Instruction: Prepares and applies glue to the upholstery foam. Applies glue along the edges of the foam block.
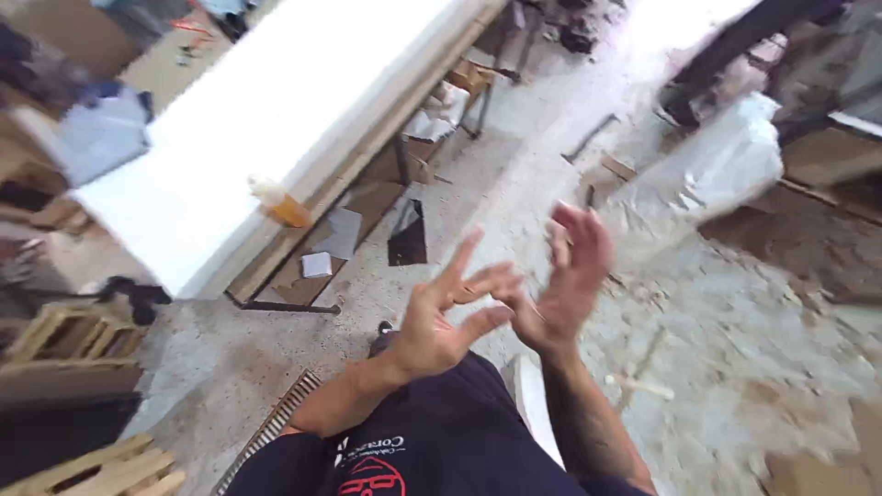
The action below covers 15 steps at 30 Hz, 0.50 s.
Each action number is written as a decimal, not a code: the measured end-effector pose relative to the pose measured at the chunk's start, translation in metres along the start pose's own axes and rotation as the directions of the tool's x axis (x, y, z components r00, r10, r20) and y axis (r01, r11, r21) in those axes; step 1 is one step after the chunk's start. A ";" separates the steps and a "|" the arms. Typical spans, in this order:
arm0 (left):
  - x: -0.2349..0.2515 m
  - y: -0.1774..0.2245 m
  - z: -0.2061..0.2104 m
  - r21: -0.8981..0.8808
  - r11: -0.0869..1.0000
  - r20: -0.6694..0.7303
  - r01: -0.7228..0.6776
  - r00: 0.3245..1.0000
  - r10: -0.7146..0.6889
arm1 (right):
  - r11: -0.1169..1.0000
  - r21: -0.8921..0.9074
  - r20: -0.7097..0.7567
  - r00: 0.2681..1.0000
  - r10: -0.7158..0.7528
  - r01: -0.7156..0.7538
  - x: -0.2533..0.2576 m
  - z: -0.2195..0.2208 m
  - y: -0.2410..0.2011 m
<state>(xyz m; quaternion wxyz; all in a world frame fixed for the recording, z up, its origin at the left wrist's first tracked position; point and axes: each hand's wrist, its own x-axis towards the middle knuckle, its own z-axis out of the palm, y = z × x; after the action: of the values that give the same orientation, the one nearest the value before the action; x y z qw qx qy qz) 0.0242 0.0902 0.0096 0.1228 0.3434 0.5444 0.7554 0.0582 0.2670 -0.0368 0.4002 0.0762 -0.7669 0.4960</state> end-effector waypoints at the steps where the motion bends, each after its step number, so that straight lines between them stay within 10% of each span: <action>1: -0.003 -0.003 -0.005 0.001 0.998 -0.053 0.060 0.997 -0.060 | 0.995 -0.091 0.011 0.999 -0.047 0.048 0.001 0.001 0.003; 9: -0.022 0.007 -0.071 0.102 0.971 -0.298 0.217 0.938 -0.178 | 0.856 -0.436 0.183 0.959 -0.217 0.277 0.033 0.020 0.009; 15: -0.078 0.032 -0.215 0.096 0.934 -0.574 0.344 0.786 -0.230 | 0.972 -0.106 0.179 0.958 0.224 -0.208 0.060 0.038 0.056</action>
<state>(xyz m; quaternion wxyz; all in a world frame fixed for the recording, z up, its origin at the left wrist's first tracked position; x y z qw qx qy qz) -0.0530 -0.1238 -0.0284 0.0395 0.0331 0.6739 0.7371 -0.0309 0.2806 -0.0416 0.2715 0.0215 -0.8259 0.4937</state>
